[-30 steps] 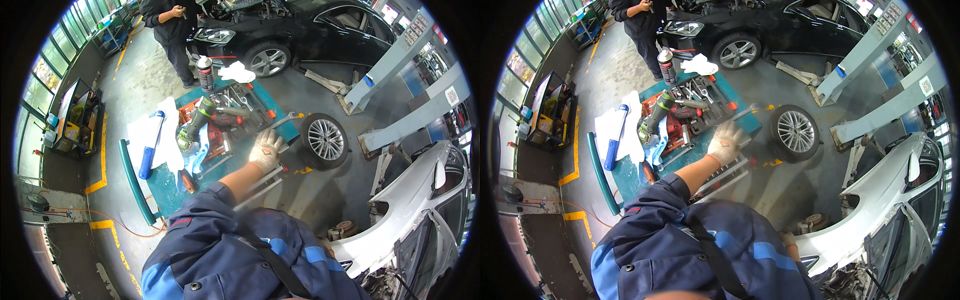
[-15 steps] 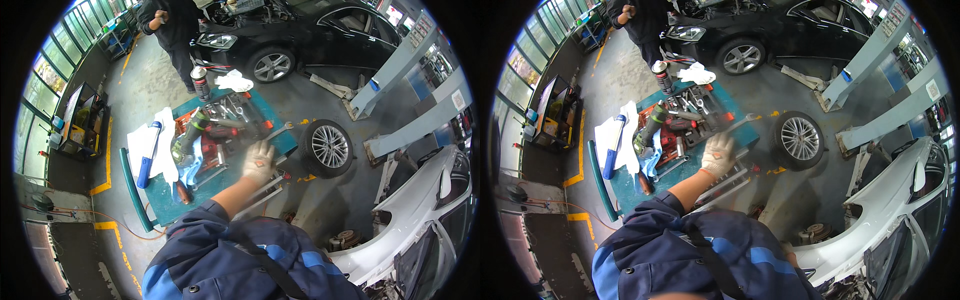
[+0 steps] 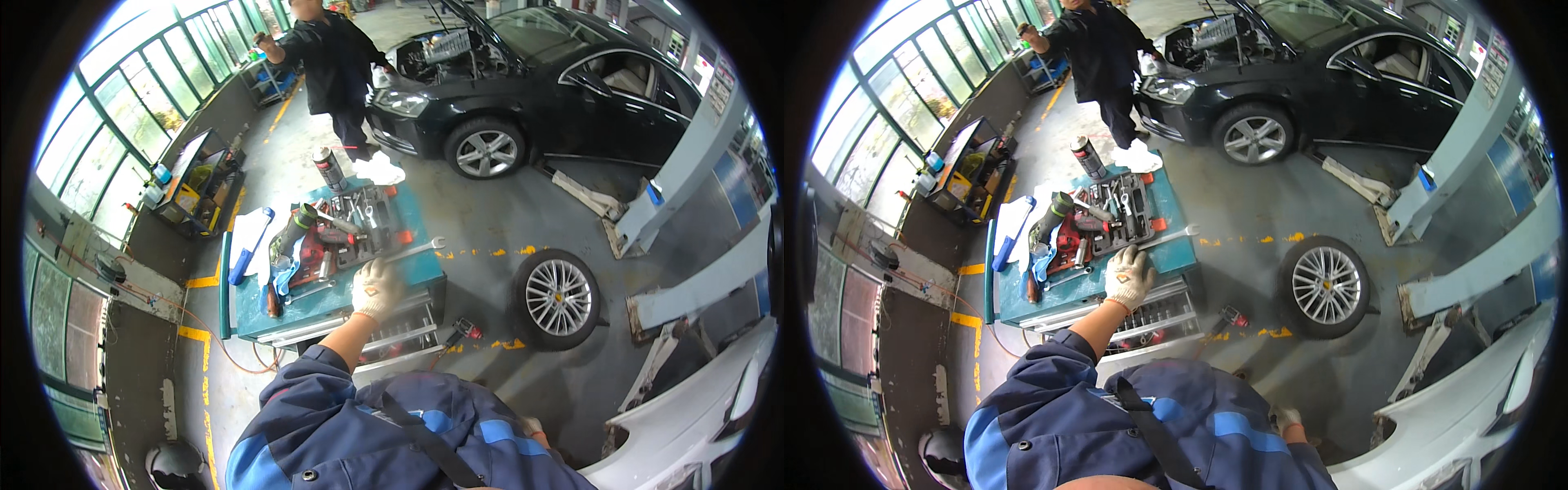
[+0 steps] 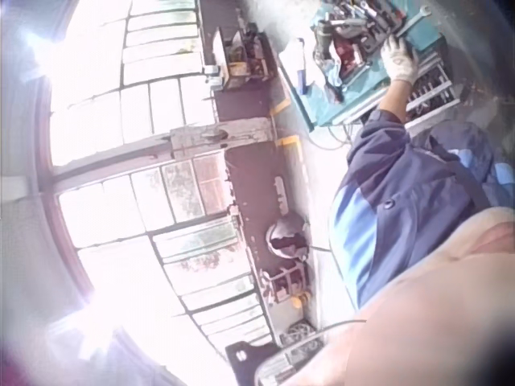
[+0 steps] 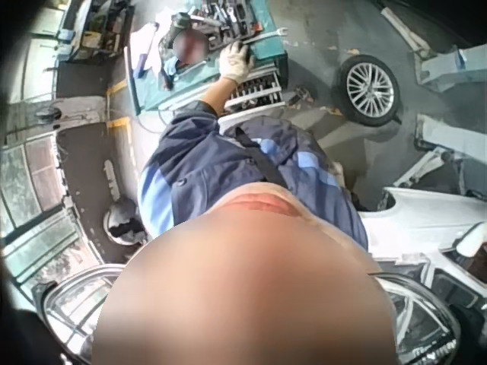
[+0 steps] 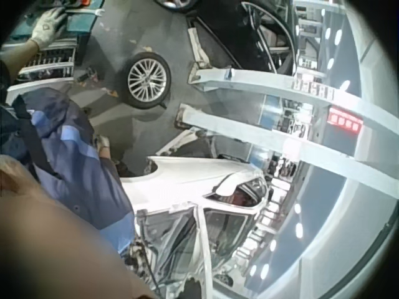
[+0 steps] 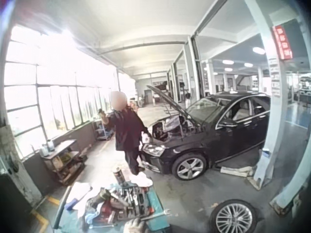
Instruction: The person retrieves a socket wrench from a tool chest and uses it on the engine of a white car with the hood open. They then use a pneumatic impact wrench to remove bolts from the engine area. Finally, they place a red protective cover over the front of the car and continue working on the engine.
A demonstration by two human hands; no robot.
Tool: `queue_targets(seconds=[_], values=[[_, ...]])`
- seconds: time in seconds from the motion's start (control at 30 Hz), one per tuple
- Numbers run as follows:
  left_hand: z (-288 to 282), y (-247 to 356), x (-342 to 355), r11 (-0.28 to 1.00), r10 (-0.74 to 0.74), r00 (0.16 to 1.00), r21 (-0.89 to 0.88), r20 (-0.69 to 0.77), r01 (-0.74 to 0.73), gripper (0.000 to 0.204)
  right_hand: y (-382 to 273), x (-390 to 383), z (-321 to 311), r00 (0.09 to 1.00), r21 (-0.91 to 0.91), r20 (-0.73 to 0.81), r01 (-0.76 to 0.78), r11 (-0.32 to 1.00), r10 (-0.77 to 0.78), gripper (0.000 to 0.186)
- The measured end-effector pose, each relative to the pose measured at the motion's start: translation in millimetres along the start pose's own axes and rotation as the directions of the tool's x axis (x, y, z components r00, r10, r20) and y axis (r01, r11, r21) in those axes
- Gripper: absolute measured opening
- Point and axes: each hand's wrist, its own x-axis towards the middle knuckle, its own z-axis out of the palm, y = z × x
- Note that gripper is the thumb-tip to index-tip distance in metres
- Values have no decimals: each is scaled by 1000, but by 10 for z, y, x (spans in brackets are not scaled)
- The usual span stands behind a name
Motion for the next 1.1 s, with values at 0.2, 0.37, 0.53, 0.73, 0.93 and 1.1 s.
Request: queue_targets(seconds=[0.2,0.37,0.53,0.73,0.93,1.1], values=[[14,205,-23,983,-165,985,78,-40,168,53,177,448,-697,959,467,-101,-189,864,265,24],[-31,217,18,971,-222,975,96,9,220,52,40,627,-885,942,588,-83,-218,779,326,26],[36,150,21,958,-237,968,148,-78,246,44,70,526,-684,991,346,-131,59,936,-14,28],[59,-20,-91,961,-233,960,111,-156,252,40,551,710,-286,981,-297,103,191,936,-167,28],[41,-236,-294,963,-244,944,60,-221,263,38,921,960,37,938,-661,231,347,665,-260,32],[39,-451,-420,947,-287,929,78,-233,312,51,219,685,-332,992,-582,53,123,804,-114,28]])
